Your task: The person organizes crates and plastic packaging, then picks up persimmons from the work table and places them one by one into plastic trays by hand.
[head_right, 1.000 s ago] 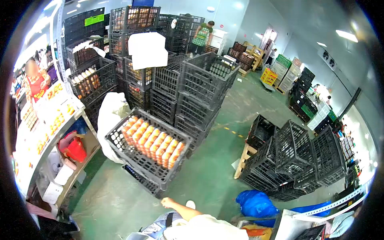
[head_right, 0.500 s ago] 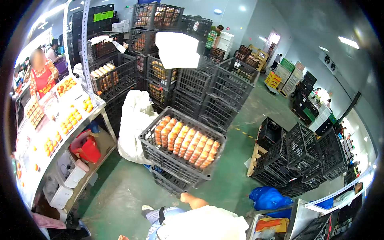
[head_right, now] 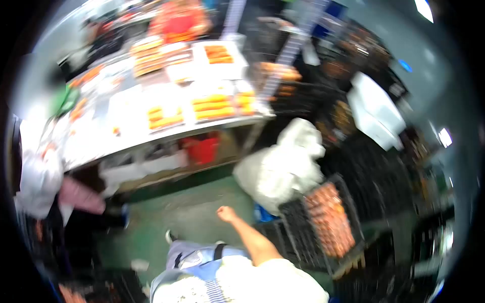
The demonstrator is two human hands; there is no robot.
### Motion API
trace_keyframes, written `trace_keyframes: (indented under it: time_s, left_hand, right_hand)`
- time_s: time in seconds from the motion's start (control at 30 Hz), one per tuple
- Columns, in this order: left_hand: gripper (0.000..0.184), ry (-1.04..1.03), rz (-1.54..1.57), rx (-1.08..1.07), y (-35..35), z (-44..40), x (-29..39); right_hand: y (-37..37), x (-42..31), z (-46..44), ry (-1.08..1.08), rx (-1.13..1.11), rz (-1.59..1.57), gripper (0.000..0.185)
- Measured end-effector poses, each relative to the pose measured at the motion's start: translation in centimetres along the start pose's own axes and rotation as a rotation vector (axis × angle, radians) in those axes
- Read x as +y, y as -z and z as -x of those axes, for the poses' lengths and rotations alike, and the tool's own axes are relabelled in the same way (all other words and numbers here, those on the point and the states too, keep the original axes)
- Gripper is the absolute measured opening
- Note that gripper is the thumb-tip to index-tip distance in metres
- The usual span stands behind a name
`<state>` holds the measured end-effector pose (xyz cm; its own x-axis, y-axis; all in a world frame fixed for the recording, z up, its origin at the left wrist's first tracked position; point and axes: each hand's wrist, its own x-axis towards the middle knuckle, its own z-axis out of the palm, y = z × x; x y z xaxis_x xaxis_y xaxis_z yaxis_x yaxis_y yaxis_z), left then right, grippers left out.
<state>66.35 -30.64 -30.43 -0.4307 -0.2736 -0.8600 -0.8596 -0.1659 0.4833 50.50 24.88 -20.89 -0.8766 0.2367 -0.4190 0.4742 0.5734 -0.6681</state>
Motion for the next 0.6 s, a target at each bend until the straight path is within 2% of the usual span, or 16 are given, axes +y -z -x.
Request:
trace_keyframes:
  time_s: [0.03, 0.07, 0.17, 0.23, 0.37, 0.6]
  left_hand:
    - [0.020, 0.016, 0.044, 0.021, 1.0, -0.6, -0.5]
    - [0.019, 0.023, 0.086, 0.038, 1.9, -1.1, -0.4]
    - [0.016, -0.019, 0.169, 0.014, 2.3, -4.3, 4.0]
    - [0.017, -0.013, 0.009, 0.086, -0.3, -0.5, 15.8]
    - [0.017, -0.227, -0.005, -0.065, -3.7, -1.4, 29.0]
    - [0.021, -0.504, -0.120, -0.284, -13.7, -0.6, 44.9]
  right_hand:
    - [0.4, -4.5, -0.6, -0.024, -0.049, -0.099, 0.023]
    - [-1.2, -5.9, -2.8, 0.002, -0.105, -0.137, 0.025]
    - [-3.6, -13.3, -3.9, -0.101, -0.210, -0.231, 0.026]
    - [-5.4, -15.9, -4.7, 0.012, -0.207, -0.138, 0.023]
    - [-6.1, -22.6, -6.2, 0.150, -0.187, -0.134, 0.022]
    - [-2.2, -28.6, -12.4, 0.171, -0.139, -0.391, 0.019]
